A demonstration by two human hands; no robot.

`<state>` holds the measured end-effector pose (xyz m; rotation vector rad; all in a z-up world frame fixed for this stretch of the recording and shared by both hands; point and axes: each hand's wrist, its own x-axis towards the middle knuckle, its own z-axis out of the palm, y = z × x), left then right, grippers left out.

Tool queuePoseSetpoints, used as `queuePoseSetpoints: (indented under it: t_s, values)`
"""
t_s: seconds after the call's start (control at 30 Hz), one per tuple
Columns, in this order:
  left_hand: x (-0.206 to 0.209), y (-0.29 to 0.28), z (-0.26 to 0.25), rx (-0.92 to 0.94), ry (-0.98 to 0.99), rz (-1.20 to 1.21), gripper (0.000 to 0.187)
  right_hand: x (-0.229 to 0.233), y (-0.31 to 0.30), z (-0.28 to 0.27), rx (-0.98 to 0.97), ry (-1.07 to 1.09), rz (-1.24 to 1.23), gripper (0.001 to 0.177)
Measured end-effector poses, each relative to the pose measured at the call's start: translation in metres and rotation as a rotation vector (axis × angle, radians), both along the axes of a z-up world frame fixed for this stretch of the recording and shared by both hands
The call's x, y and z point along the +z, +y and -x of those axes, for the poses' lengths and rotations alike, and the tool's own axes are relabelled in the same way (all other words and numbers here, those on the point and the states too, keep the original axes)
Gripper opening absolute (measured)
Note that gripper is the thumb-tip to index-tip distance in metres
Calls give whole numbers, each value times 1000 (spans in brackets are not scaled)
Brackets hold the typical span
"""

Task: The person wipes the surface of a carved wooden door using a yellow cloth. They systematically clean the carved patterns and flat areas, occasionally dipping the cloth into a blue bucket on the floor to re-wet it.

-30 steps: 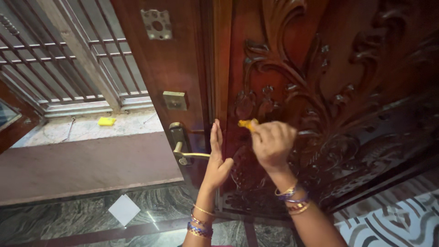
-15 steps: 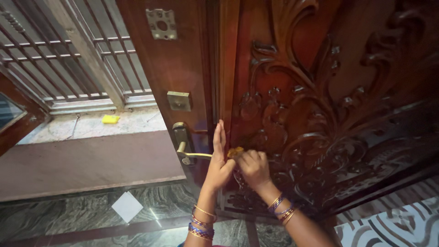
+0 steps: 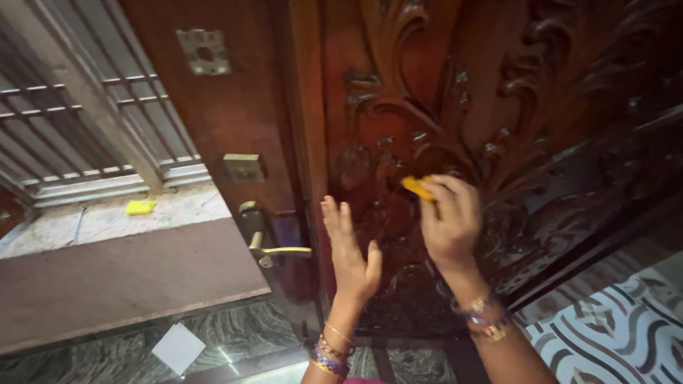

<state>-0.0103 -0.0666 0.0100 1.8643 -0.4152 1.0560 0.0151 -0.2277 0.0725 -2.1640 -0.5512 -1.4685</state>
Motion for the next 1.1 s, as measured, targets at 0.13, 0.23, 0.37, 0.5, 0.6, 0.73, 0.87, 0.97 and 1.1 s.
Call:
queuePoseSetpoints:
  t_s: [0.13, 0.23, 0.37, 0.5, 0.6, 0.73, 0.87, 0.97, 1.1]
  values:
    - [-14, -26, -15, -165, 110, 17, 74, -9, -2, -16, -30, -161, 200, 34]
    - [-28, -31, -28, -92, 114, -71, 72, -31, -14, -9, -43, -86, 194, 38]
    - [-50, -29, -40, 12, 131, -210, 79, -49, -20, 15, 42, 32, 195, 38]
    - [-62, -30, -54, 106, 109, -338, 87, -29, -20, 14, 36, 2, 78, 36]
    - [-68, -30, -54, 109, 132, -347, 89, -15, -14, 2, -47, -56, 69, 34]
    - [-65, -29, -53, 122, 136, -371, 90, -23, -6, -9, -36, -111, 113, 31]
    - [-62, -32, -51, 142, 114, -358, 91, -55, -7, -4, -40, -83, 105, 25]
    - [-60, -29, -47, 111, 124, -360, 93, -71, -9, 8, 50, 85, 102, 24]
    - [-52, -21, -40, 112, 188, -415, 93, -61, -19, 25, 123, 173, 56, 26]
